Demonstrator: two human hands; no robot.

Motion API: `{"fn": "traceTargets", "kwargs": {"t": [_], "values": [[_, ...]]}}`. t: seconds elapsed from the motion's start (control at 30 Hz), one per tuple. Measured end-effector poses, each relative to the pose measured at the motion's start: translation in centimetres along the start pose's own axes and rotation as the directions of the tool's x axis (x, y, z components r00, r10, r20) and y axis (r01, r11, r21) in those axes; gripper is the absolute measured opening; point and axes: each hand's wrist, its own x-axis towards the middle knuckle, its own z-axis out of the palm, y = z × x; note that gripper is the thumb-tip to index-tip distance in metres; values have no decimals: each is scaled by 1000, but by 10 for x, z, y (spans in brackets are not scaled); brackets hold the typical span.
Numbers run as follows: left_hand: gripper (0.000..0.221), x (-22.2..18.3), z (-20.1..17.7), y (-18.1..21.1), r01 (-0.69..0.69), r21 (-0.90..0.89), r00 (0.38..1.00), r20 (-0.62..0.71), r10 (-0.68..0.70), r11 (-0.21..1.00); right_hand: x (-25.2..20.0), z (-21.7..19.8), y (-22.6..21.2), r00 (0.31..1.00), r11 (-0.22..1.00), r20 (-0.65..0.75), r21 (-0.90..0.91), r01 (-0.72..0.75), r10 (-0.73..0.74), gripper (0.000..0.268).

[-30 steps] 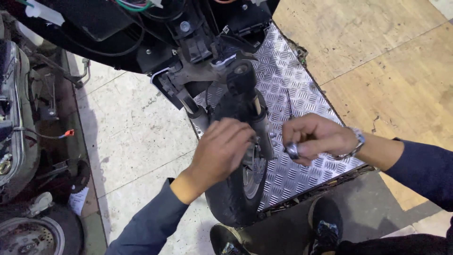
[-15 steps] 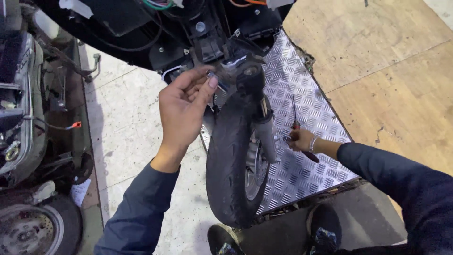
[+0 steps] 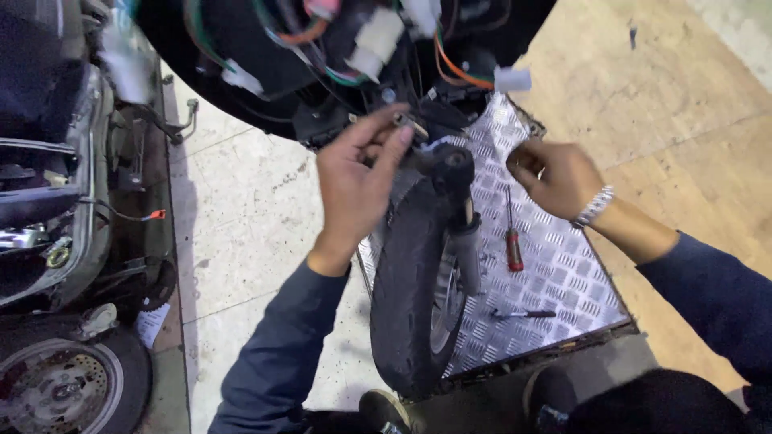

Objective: Disconnecting electrical wiring connectors and using a socket wrench on the front assembly of a motorcycle.

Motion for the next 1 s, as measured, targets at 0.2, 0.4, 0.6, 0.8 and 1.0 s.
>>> {"fn": "traceTargets", "kwargs": {"t": [0.2,0.4,0.6,0.8,1.0], "values": [[19,13,-2,24,-133,298,991,23,132,945,-28,-110,-99,734,715,-597,354,603,-324,18],[24,17,-6,20,-190,438,982,83,171,879,-2,-112,-128,720,705,-500,269,657,-481,16],[22,18,-10,21,-226,512,973,154,171,829,-3,-130,-144,835,766,-346,350,538,-428,9],[26,19,-3,24,-234,578,970,192,149,782,-5,-136,-142,831,756,-289,349,554,-476,15],[30,8,11,28,-90,538,996,46,78,838,0,-140,-141,864,779,-269,377,501,-426,14]]}}
